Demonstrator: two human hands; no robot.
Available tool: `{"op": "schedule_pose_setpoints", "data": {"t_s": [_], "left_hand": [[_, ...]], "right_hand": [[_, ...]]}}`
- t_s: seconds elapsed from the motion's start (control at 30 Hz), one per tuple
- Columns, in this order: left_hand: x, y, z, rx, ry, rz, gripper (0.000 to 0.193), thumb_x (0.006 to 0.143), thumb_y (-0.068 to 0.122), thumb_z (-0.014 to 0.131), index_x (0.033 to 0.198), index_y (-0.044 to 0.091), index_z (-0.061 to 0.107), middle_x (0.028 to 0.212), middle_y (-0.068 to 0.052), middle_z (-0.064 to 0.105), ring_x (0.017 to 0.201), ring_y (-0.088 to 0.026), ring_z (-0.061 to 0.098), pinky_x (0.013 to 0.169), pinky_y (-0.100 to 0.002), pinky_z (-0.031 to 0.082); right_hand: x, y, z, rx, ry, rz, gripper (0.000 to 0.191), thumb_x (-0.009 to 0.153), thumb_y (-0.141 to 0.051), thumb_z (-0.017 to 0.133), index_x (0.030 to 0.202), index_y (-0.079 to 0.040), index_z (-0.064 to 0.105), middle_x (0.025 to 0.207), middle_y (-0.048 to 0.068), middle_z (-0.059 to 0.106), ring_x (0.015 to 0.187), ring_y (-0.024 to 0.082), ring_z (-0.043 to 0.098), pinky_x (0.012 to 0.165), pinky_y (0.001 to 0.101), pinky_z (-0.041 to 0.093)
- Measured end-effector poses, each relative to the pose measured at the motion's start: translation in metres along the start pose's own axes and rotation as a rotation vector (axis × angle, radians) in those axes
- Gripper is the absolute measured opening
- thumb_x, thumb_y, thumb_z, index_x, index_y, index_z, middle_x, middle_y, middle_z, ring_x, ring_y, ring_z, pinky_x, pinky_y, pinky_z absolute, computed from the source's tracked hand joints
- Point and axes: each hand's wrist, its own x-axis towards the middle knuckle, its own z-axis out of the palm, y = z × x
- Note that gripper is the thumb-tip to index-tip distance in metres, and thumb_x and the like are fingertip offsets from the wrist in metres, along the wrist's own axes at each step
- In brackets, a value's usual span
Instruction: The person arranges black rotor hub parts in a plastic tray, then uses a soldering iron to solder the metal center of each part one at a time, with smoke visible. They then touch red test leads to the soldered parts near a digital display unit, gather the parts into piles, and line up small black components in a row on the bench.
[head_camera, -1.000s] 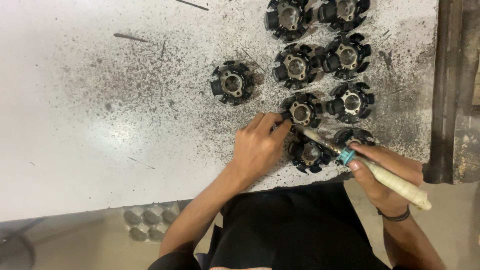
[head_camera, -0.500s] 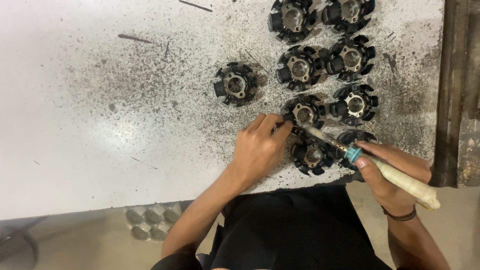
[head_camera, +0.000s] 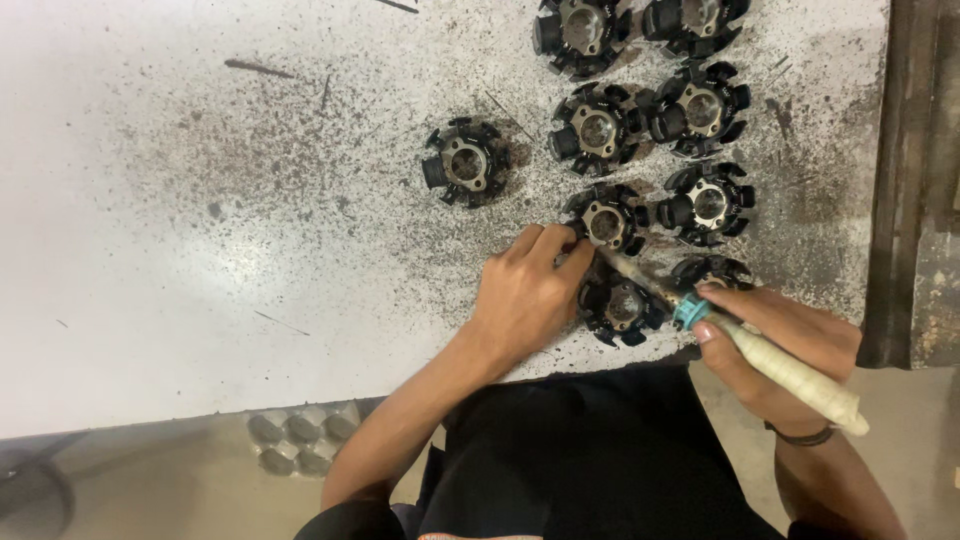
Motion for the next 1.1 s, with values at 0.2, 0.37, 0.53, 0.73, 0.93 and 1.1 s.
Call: {"op": "schedule_pose_setpoints", "data": {"t_s": [0.2,0.37,0.53,0.73,0.93,1.1], "left_hand": [[0.005,0.003,0.001,-0.032,0.013,-0.013,0.026,0.079,-0.006,0.07,0.104,0.0,0.073,0.099,-0.013,0.068,0.085,-0.025,0.069,0.057,-0.033,0.058],[-0.011,0.003,-0.015,-0.114,0.13,-0.099,0.022,0.089,-0.008,0.068,0.107,0.003,0.072,0.105,-0.009,0.071,0.085,-0.02,0.071,0.063,-0.033,0.06],[-0.029,0.008,-0.018,-0.166,-0.056,0.103,0.024,0.086,0.006,0.075,0.109,0.006,0.071,0.119,-0.008,0.072,0.095,-0.022,0.068,0.069,-0.035,0.061],[-0.045,0.027,-0.007,-0.103,-0.095,0.112,0.034,0.077,-0.005,0.068,0.109,0.003,0.072,0.124,-0.007,0.072,0.094,-0.021,0.066,0.067,-0.036,0.059],[-0.054,0.034,-0.006,-0.085,-0.064,0.015,0.042,0.075,-0.01,0.065,0.113,0.005,0.075,0.109,-0.007,0.066,0.088,-0.021,0.067,0.062,-0.033,0.058],[-0.053,0.035,-0.003,-0.126,-0.055,0.036,0.039,0.075,-0.006,0.068,0.112,0.003,0.074,0.105,-0.007,0.063,0.088,-0.022,0.069,0.062,-0.034,0.058]], "right_hand": [[0.02,-0.033,-0.006,-0.06,-0.068,-0.068,0.031,0.084,-0.012,0.082,0.109,0.003,0.074,0.091,0.019,0.076,0.075,0.021,0.076,0.059,0.0253,0.058],[0.011,-0.018,-0.016,0.026,-0.034,0.036,0.029,0.092,-0.012,0.079,0.117,0.002,0.073,0.095,0.018,0.077,0.075,0.018,0.077,0.058,0.022,0.059],[-0.041,0.016,-0.005,0.338,0.145,0.162,0.027,0.101,-0.017,0.073,0.119,0.002,0.072,0.098,0.016,0.076,0.075,0.016,0.075,0.062,0.0203,0.059],[-0.12,0.015,0.01,0.227,0.21,0.109,0.029,0.096,-0.017,0.074,0.115,0.005,0.071,0.089,0.016,0.074,0.073,0.02,0.074,0.065,0.0231,0.059],[-0.125,0.006,0.009,0.208,0.228,0.122,0.029,0.094,-0.017,0.073,0.11,0.007,0.07,0.092,0.018,0.073,0.072,0.019,0.073,0.065,0.0243,0.057],[-0.101,-0.011,0.007,0.155,0.161,0.189,0.026,0.09,-0.011,0.073,0.109,0.006,0.072,0.083,0.016,0.074,0.067,0.017,0.072,0.06,0.0236,0.055]]}}
